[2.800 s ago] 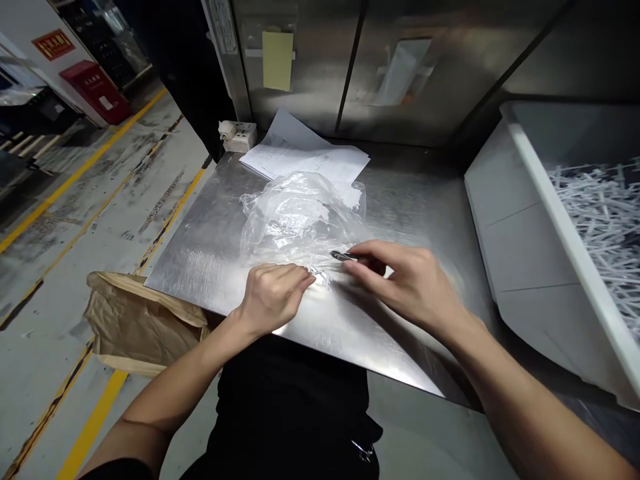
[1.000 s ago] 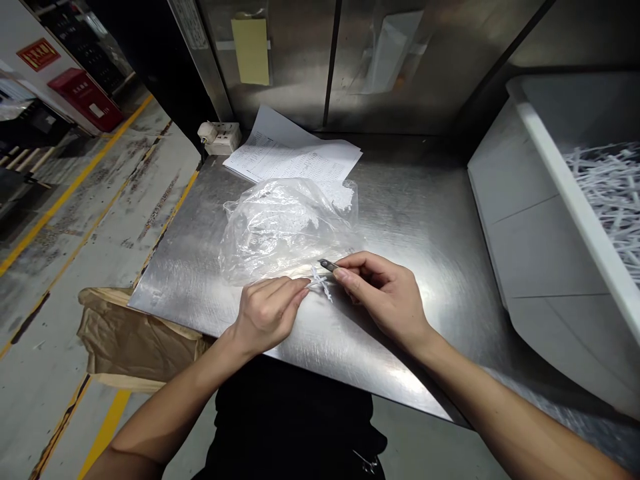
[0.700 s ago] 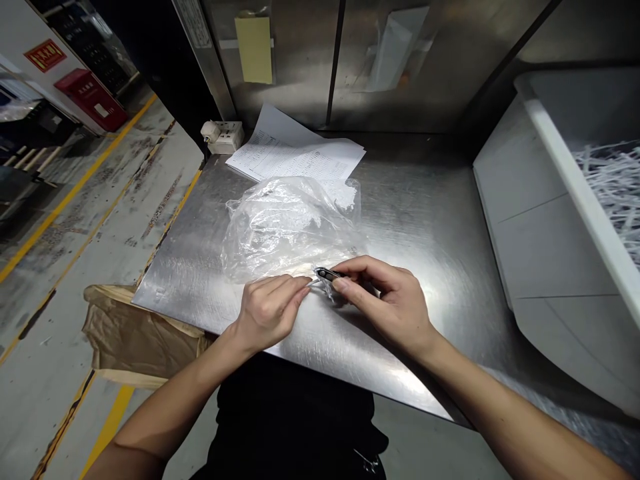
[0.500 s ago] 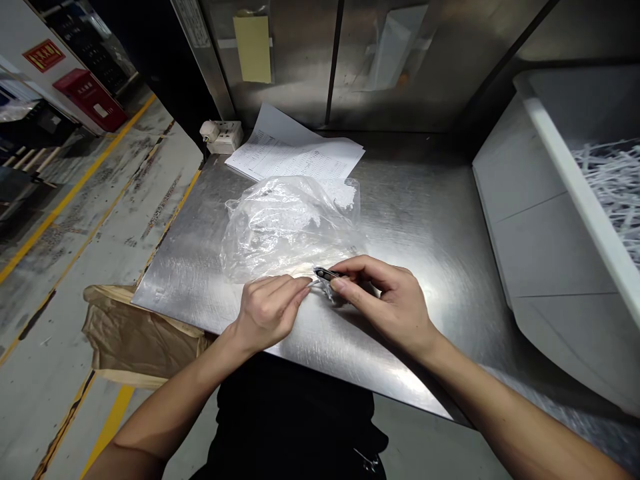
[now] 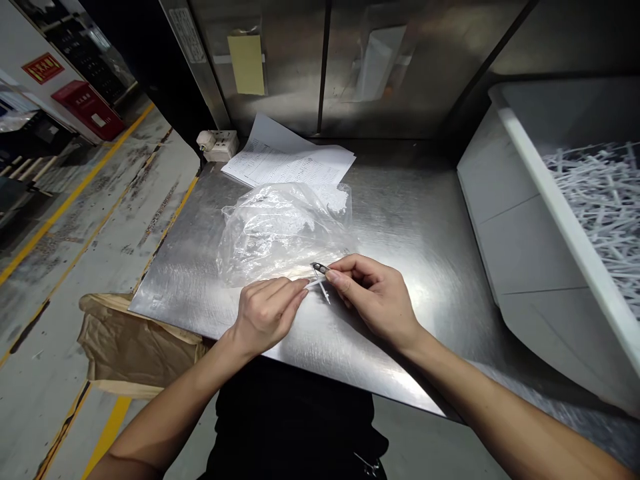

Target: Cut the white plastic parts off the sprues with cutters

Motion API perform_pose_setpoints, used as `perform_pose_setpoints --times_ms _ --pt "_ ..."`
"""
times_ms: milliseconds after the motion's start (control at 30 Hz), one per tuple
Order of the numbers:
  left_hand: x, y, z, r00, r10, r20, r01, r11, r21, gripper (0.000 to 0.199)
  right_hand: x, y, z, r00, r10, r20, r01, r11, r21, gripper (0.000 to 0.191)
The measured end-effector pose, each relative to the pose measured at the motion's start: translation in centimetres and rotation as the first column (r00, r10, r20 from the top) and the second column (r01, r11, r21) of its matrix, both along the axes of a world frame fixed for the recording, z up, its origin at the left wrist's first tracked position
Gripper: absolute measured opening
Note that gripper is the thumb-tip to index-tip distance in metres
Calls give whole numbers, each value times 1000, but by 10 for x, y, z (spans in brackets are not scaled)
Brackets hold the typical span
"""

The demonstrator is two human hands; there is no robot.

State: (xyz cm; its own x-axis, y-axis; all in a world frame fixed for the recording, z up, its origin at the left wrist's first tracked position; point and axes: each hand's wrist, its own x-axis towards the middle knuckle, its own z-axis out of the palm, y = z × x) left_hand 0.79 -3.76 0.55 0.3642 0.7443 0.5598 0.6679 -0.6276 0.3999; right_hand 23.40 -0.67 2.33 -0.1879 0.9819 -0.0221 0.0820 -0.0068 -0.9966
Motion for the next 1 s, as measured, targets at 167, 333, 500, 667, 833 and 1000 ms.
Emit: perform_pose_setpoints --times_ms 167,333,500,667,833,1000 --pt "-2 1 2 999 -17 52 19 999 -45 17 6 6 3 998 55 31 -55 998 -5 25" --pt "-4 1 9 991 -2 137 20 991 -133 20 15 11 2 996 58 63 -61 997 39 23" --pt "-5 0 9 980 24 200 18 978 -208 20 21 13 0 992 103 72 -107 993 50 24" --pt "-6 -1 3 971 50 235 4 975 -222 18 22 12 1 980 157 125 -165 985 49 22" --pt "-7 -1 2 971 41 237 14 973 -229 18 22 10 1 967 180 183 -194 979 64 22" --pt "-6 0 4 972 37 233 18 973 -230 19 22 10 0 965 168 203 -189 978 91 20"
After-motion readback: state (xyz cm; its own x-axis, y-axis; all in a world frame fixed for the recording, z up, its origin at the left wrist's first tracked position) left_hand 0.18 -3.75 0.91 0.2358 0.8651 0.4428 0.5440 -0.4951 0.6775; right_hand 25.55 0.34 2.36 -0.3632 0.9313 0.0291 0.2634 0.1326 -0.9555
